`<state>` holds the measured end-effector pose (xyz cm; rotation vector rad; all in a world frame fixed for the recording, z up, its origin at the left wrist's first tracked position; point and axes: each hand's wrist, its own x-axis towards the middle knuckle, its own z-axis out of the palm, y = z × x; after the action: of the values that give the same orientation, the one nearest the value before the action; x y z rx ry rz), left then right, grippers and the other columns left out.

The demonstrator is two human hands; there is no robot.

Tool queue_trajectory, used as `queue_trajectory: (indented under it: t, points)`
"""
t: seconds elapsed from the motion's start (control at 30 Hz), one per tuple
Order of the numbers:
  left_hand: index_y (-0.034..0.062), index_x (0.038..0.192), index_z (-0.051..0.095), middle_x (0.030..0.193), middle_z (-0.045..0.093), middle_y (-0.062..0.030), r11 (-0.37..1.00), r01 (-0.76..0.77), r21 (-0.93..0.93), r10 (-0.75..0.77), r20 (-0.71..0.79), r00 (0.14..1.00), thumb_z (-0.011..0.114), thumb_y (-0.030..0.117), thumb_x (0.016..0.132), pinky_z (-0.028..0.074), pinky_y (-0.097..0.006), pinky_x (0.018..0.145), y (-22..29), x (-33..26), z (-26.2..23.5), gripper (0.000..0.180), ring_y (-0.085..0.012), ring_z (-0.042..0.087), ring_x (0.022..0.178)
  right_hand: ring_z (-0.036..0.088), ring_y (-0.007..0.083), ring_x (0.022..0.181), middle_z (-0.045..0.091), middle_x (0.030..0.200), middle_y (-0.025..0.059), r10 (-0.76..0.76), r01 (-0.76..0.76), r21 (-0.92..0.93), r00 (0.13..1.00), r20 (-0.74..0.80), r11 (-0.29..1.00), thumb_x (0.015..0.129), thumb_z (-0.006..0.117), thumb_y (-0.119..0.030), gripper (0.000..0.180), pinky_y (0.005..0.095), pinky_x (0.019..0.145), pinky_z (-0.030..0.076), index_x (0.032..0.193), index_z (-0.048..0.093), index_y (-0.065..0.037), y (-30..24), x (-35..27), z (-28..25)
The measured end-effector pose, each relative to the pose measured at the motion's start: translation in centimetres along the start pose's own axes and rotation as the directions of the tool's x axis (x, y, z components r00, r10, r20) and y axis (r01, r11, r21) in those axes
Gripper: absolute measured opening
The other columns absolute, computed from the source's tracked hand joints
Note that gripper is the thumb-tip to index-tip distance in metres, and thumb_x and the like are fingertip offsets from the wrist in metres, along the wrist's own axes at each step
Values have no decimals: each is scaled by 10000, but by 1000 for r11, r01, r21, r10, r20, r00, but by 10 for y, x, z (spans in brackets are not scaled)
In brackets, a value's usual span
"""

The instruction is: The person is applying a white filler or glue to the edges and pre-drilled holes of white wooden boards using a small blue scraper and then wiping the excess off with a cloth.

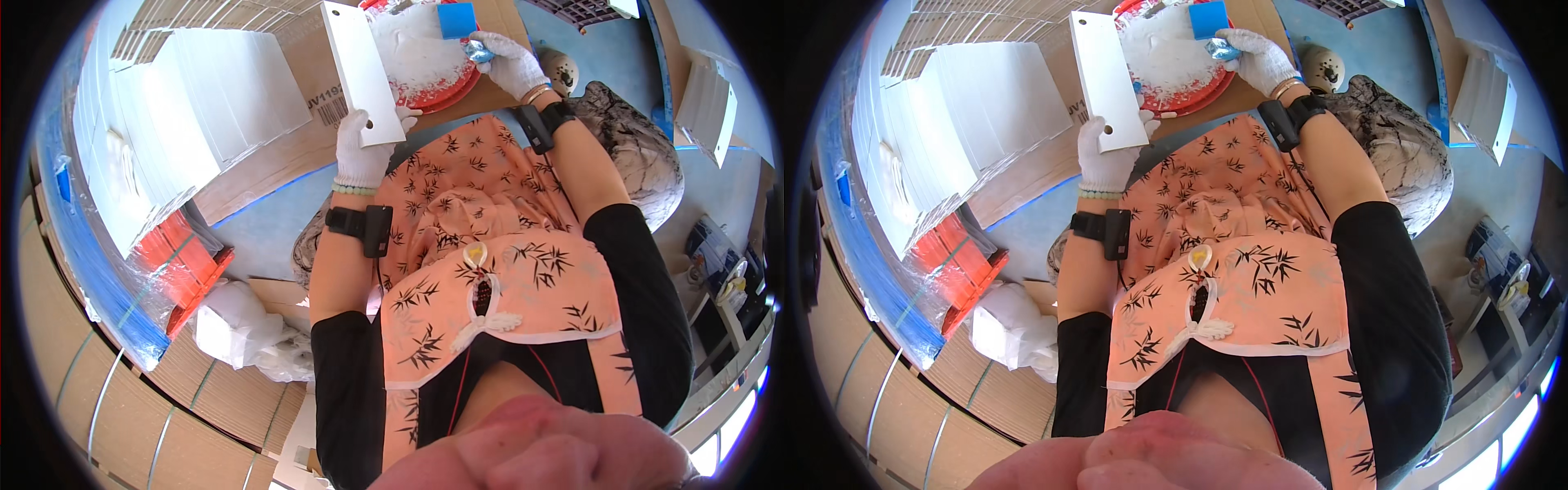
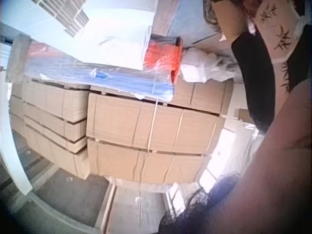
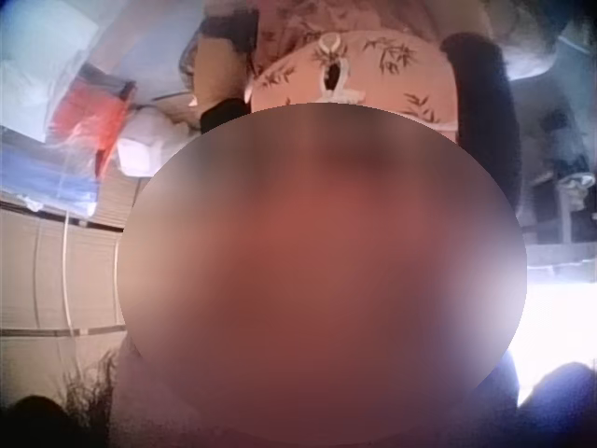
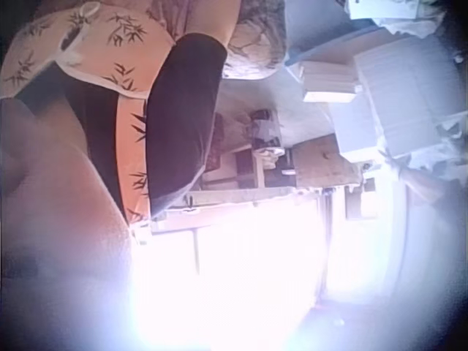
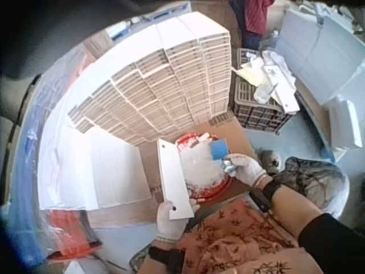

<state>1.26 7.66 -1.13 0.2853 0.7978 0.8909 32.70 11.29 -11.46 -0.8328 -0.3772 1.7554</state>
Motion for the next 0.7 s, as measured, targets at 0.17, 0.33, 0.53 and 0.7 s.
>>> queue_trajectory:
  t: [0.17, 0.33, 0.53, 0.7]
  points:
    - [-52, 1378, 460, 1245, 590, -269, 984, 0, -176, 18, 96, 995, 676, 337, 783, 515, -569, 973, 5, -13, 13, 743, -451, 611, 1128, 635, 184, 910, 664, 1107, 97, -1, -1, 48, 1000, 31, 999, 966, 632, -197, 377, 282, 688, 529, 1242, 611, 59, -3, 3, 8]
    - [-32, 1461, 372, 1309, 546, -285, 966, 66, -250, -1, 252, 968, 725, 297, 734, 513, -573, 973, 12, -24, 24, 873, -435, 613, 1130, 610, 172, 869, 662, 1081, 100, -44, 27, 125, 990, 132, 992, 970, 623, -195, 361, 287, 692, 528, 1225, 616, 61, -17, 10, 22]
    - [-12, 1512, 299, 1403, 460, -309, 933, 170, -318, -35, 389, 921, 746, 259, 712, 493, -594, 992, 12, -31, 21, 956, -439, 587, 1148, 568, 205, 777, 578, 867, 68, -194, 138, 216, 946, 259, 966, 948, 596, -166, 165, 308, 744, 475, 943, 597, -2, -68, -4, 108]
    - [-14, 1517, 297, 1427, 431, -321, 934, 192, -300, -31, 467, 884, 730, 227, 711, 481, -605, 1001, 16, -32, 28, 946, -444, 579, 1158, 574, 218, 837, 584, 883, 80, -257, 205, 175, 893, 369, 963, 953, 596, -190, 182, 318, 794, 477, 937, 606, -9, -89, -12, 135]
